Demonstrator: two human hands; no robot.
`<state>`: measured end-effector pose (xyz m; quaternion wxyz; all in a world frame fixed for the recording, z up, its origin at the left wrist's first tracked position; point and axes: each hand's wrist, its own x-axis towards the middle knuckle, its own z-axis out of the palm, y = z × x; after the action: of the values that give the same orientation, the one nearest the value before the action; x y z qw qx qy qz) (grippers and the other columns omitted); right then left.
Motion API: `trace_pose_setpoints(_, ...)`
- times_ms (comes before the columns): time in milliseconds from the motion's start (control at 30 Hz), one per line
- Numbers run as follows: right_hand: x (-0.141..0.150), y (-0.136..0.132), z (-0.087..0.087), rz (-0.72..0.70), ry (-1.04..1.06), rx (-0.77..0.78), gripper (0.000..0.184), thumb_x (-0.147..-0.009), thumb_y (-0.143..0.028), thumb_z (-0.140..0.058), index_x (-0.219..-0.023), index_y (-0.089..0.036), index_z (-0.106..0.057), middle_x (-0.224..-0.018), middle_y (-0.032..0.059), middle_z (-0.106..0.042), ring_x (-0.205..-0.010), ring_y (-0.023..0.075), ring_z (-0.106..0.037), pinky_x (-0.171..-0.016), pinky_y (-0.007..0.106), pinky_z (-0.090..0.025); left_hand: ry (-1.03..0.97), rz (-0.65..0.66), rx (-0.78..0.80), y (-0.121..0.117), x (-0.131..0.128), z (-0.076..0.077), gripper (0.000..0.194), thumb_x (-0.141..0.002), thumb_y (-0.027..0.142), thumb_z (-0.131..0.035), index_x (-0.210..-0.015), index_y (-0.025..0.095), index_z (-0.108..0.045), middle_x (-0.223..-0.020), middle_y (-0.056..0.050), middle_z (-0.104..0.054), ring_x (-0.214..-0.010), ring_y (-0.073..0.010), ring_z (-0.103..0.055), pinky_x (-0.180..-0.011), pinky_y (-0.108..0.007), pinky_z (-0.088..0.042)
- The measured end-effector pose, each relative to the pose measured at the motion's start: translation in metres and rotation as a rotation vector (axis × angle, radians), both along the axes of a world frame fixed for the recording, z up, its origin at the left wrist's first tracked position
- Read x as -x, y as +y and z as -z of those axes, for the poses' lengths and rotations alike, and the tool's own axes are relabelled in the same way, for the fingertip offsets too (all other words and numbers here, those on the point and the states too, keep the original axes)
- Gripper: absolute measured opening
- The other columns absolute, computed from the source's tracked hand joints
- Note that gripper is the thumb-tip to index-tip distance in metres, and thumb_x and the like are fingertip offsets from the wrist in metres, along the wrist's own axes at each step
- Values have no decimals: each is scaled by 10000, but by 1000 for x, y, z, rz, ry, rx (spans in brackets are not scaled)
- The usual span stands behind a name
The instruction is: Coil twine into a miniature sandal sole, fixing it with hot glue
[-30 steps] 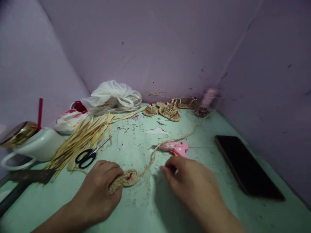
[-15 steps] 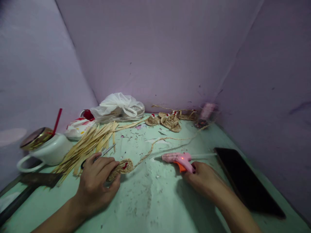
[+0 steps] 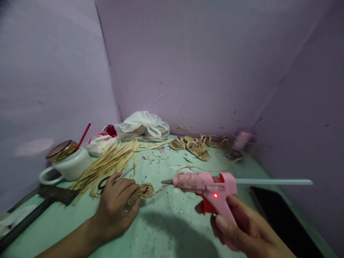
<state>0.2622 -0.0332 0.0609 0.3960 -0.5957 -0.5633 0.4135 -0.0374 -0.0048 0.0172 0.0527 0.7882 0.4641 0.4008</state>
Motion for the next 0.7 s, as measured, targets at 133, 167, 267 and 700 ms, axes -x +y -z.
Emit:
trace_pose_setpoints(133,-2,3,18,70,-1,50,521,-633,-570,-671,-1083,-308,-669,-1036,117,-694,-898,332,-624,-696,396,-518,134,-5,-83,-1,0,0,231,-740,148,-580,-949,185,-673,-892,-102,-673,-840,-258,-580,-1031,-498,-205)
trace_pose_setpoints(167,-2,3,20,112,-27,44,554,-607,-586,-681,-1081,-297,-669,-1095,125,-683,-973,357,-609,-756,420,-515,144,5,-98,-1,0,0,231,-737,145,-584,-949,186,-668,-889,-98,-674,-834,-253,-584,-1021,-494,-227)
trace_pose_setpoints(267,0,3,21,122,-81,65,606,-605,-623,-655,-1090,-260,-666,-1144,136,-674,-1031,378,-602,-854,458,-497,130,9,-183,-2,-3,1,233,-722,126,-587,-939,185,-648,-875,-80,-673,-808,-238,-590,-985,-500,-290)
trace_pose_setpoints(700,15,-2,8,-68,-114,43,531,-716,-529,-619,-1153,-230,-651,-1024,110,-735,-967,311,-666,-830,403,-545,159,-15,-314,1,-8,2,217,-694,91,-594,-906,139,-599,-847,-74,-655,-781,-212,-581,-955,-556,-328)
